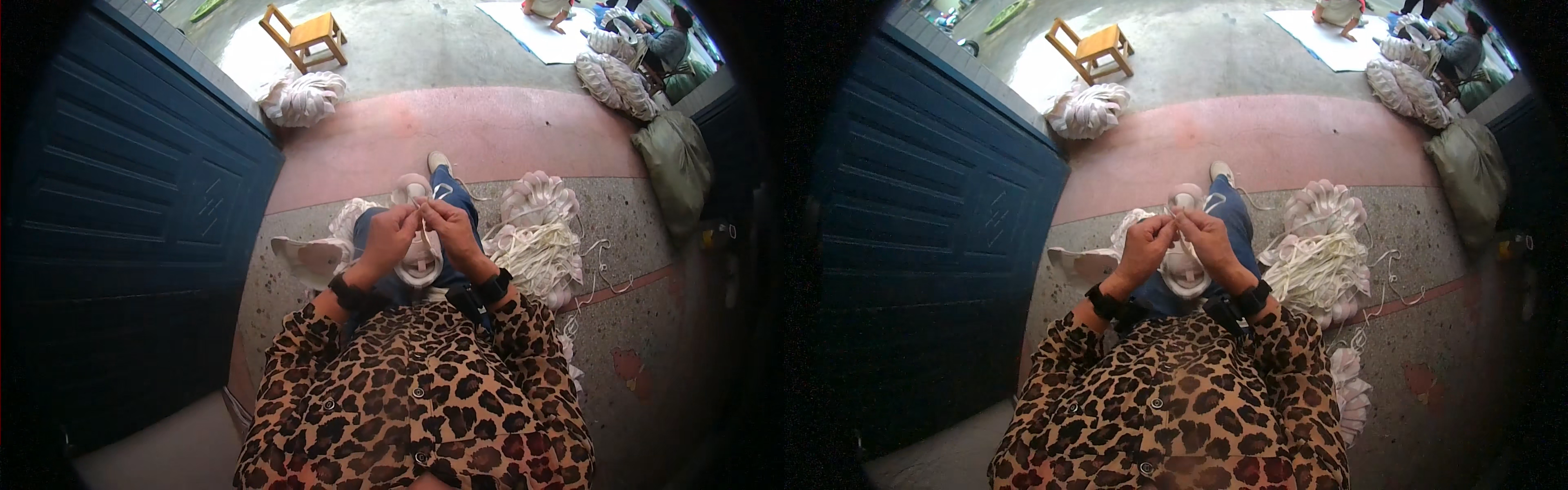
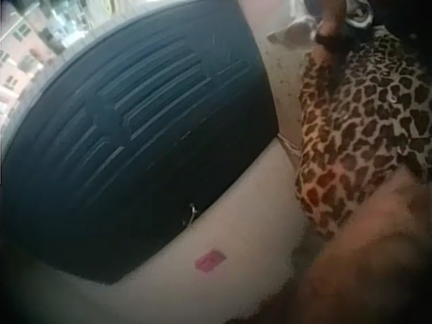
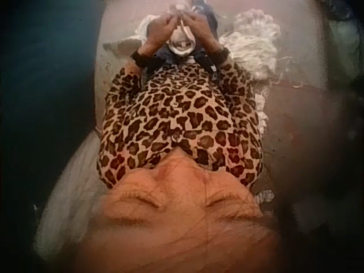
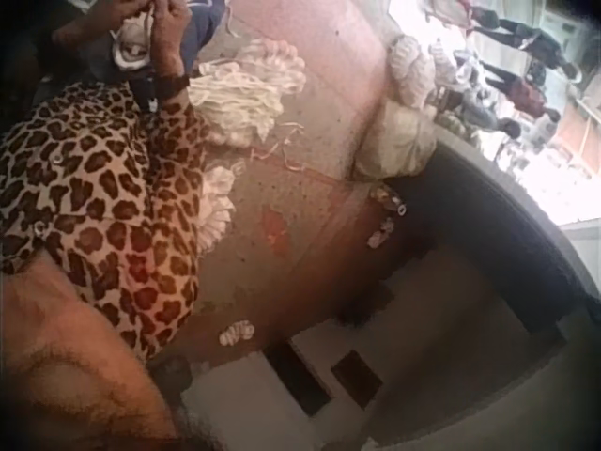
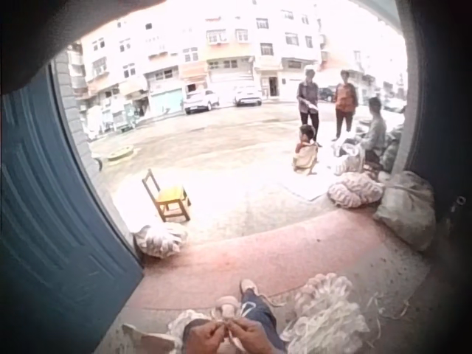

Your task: The person is lacing several pairs of shoes, pulling long white laces through the eyelets of pink/white athletic shoes.

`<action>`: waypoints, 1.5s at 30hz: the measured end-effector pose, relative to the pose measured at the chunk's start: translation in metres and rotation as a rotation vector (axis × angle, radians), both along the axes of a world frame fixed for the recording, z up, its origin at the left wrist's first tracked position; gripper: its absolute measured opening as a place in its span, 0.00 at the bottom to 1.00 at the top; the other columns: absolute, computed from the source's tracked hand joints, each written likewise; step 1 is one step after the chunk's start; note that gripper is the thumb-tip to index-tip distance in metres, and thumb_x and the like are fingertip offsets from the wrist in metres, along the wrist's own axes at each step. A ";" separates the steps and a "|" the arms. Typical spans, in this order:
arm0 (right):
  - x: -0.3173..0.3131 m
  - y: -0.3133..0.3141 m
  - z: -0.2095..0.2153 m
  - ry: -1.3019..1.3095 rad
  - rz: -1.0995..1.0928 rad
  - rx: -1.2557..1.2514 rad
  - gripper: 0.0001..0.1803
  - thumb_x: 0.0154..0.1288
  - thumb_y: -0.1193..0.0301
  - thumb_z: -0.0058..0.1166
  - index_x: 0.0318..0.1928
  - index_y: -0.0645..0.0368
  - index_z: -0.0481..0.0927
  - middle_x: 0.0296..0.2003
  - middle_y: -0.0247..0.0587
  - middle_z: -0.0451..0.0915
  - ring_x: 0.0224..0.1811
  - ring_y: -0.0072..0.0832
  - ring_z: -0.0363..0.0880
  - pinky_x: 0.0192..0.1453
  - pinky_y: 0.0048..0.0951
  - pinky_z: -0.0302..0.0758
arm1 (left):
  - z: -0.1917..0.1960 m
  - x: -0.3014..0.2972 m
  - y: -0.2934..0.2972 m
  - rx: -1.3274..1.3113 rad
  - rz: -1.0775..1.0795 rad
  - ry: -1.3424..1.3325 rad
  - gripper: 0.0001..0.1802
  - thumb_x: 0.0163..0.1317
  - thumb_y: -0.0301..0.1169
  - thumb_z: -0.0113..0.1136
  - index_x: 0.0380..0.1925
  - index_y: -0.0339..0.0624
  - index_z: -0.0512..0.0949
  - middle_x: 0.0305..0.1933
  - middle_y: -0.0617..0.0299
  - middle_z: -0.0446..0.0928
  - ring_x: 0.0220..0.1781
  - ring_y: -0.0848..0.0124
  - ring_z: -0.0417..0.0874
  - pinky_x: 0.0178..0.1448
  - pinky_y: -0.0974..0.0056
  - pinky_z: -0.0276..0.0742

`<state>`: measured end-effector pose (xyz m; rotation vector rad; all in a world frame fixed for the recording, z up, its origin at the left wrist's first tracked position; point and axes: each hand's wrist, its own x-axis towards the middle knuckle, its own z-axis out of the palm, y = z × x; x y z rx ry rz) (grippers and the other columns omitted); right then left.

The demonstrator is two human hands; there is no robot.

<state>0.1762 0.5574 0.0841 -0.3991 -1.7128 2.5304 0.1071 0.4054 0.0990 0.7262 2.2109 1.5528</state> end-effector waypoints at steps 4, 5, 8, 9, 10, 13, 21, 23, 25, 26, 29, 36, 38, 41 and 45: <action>0.003 0.002 -0.005 -0.011 0.015 0.027 0.17 0.79 0.61 0.56 0.54 0.60 0.86 0.37 0.24 0.79 0.36 0.12 0.69 0.43 0.17 0.67 | 0.000 0.005 -0.001 -0.016 -0.013 0.119 0.13 0.75 0.31 0.58 0.47 0.32 0.84 0.30 0.63 0.81 0.32 0.77 0.78 0.38 0.68 0.76; 0.003 0.003 -0.009 -0.010 0.020 0.053 0.17 0.78 0.61 0.56 0.54 0.60 0.86 0.37 0.23 0.79 0.36 0.12 0.68 0.43 0.17 0.66 | 0.001 0.006 -0.001 -0.025 -0.014 0.146 0.13 0.75 0.31 0.58 0.48 0.32 0.83 0.30 0.63 0.81 0.32 0.77 0.78 0.37 0.68 0.76; 0.006 -0.001 -0.006 -0.022 0.010 0.041 0.15 0.78 0.63 0.58 0.54 0.61 0.87 0.40 0.26 0.82 0.42 0.15 0.74 0.49 0.19 0.70 | 0.000 0.008 -0.003 -0.079 -0.024 0.038 0.14 0.76 0.33 0.58 0.49 0.34 0.84 0.29 0.64 0.79 0.31 0.77 0.77 0.36 0.68 0.75; 0.006 -0.003 -0.009 -0.015 -0.010 0.043 0.15 0.77 0.64 0.58 0.53 0.61 0.87 0.41 0.27 0.82 0.44 0.15 0.75 0.51 0.19 0.71 | 0.000 0.007 -0.003 -0.105 -0.029 -0.005 0.14 0.77 0.34 0.57 0.49 0.34 0.84 0.29 0.65 0.79 0.31 0.77 0.77 0.35 0.68 0.74; 0.007 0.000 -0.013 -0.027 0.007 0.084 0.14 0.77 0.66 0.59 0.54 0.62 0.86 0.44 0.30 0.84 0.50 0.18 0.78 0.57 0.21 0.73 | 0.003 0.004 -0.005 -0.161 -0.060 -0.126 0.15 0.77 0.36 0.57 0.49 0.35 0.84 0.32 0.63 0.81 0.34 0.76 0.79 0.39 0.68 0.77; 0.013 0.002 -0.014 0.118 -0.098 0.179 0.13 0.76 0.68 0.58 0.51 0.64 0.87 0.44 0.36 0.86 0.47 0.21 0.82 0.56 0.24 0.77 | -0.017 -0.022 -0.013 -0.104 -0.047 -0.063 0.16 0.77 0.37 0.57 0.49 0.35 0.85 0.37 0.61 0.84 0.40 0.76 0.81 0.46 0.68 0.78; 0.013 0.028 0.072 0.389 0.053 0.147 0.12 0.79 0.69 0.54 0.52 0.65 0.84 0.34 0.35 0.86 0.36 0.19 0.82 0.44 0.24 0.79 | -0.097 -0.092 0.001 -0.491 -0.350 0.261 0.14 0.60 0.37 0.66 0.39 0.38 0.87 0.44 0.45 0.86 0.49 0.50 0.86 0.57 0.52 0.79; 0.021 0.030 0.100 0.398 0.040 0.193 0.10 0.78 0.72 0.55 0.52 0.63 0.85 0.32 0.34 0.85 0.34 0.19 0.82 0.41 0.23 0.79 | -0.119 -0.105 0.012 -0.572 -0.445 0.165 0.15 0.58 0.39 0.67 0.37 0.38 0.87 0.42 0.46 0.86 0.47 0.50 0.86 0.54 0.53 0.80; 0.033 0.031 0.111 0.357 0.081 0.310 0.10 0.77 0.74 0.55 0.52 0.63 0.85 0.32 0.35 0.85 0.34 0.19 0.82 0.41 0.23 0.79 | -0.108 -0.109 0.022 -0.625 -0.484 0.138 0.15 0.57 0.38 0.69 0.36 0.37 0.87 0.39 0.45 0.86 0.44 0.49 0.87 0.51 0.53 0.81; 0.042 0.033 0.108 0.309 0.108 0.405 0.10 0.76 0.75 0.56 0.52 0.63 0.85 0.32 0.37 0.86 0.35 0.19 0.84 0.40 0.24 0.80 | -0.103 -0.107 0.028 -0.674 -0.499 0.148 0.14 0.56 0.37 0.69 0.35 0.37 0.87 0.37 0.44 0.86 0.42 0.49 0.88 0.50 0.52 0.81; 0.047 0.031 0.106 0.329 0.098 0.389 0.10 0.76 0.76 0.56 0.52 0.63 0.84 0.33 0.37 0.86 0.36 0.19 0.84 0.41 0.23 0.80 | -0.093 -0.093 0.029 -0.724 -0.423 0.213 0.14 0.57 0.35 0.69 0.37 0.36 0.87 0.40 0.43 0.86 0.45 0.49 0.88 0.51 0.51 0.81; 0.042 0.021 0.109 0.366 0.040 0.296 0.10 0.77 0.77 0.54 0.53 0.65 0.84 0.34 0.36 0.85 0.36 0.19 0.81 0.42 0.22 0.79 | -0.083 -0.075 0.036 -0.918 -0.410 0.387 0.15 0.63 0.33 0.65 0.45 0.35 0.86 0.49 0.43 0.85 0.50 0.45 0.87 0.55 0.47 0.82; 0.041 0.024 0.115 0.435 0.013 0.244 0.10 0.77 0.78 0.53 0.54 0.65 0.83 0.35 0.37 0.85 0.34 0.20 0.81 0.41 0.22 0.79 | -0.079 -0.082 0.035 -0.883 -0.518 0.500 0.15 0.63 0.33 0.64 0.44 0.35 0.86 0.48 0.44 0.85 0.50 0.45 0.87 0.55 0.46 0.82; 0.047 0.046 0.180 0.509 -0.029 0.462 0.13 0.79 0.75 0.49 0.58 0.66 0.79 0.33 0.42 0.85 0.33 0.26 0.84 0.49 0.35 0.84 | -0.079 -0.095 0.029 -0.855 -0.617 0.514 0.14 0.63 0.33 0.62 0.43 0.36 0.85 0.45 0.43 0.85 0.50 0.46 0.86 0.54 0.48 0.82; 0.058 0.073 0.251 0.676 -0.078 0.526 0.14 0.79 0.73 0.49 0.58 0.66 0.79 0.32 0.40 0.84 0.32 0.26 0.83 0.48 0.35 0.83 | -0.083 -0.109 0.024 -0.685 -0.595 0.174 0.15 0.60 0.31 0.63 0.44 0.36 0.85 0.44 0.44 0.86 0.47 0.53 0.87 0.51 0.55 0.82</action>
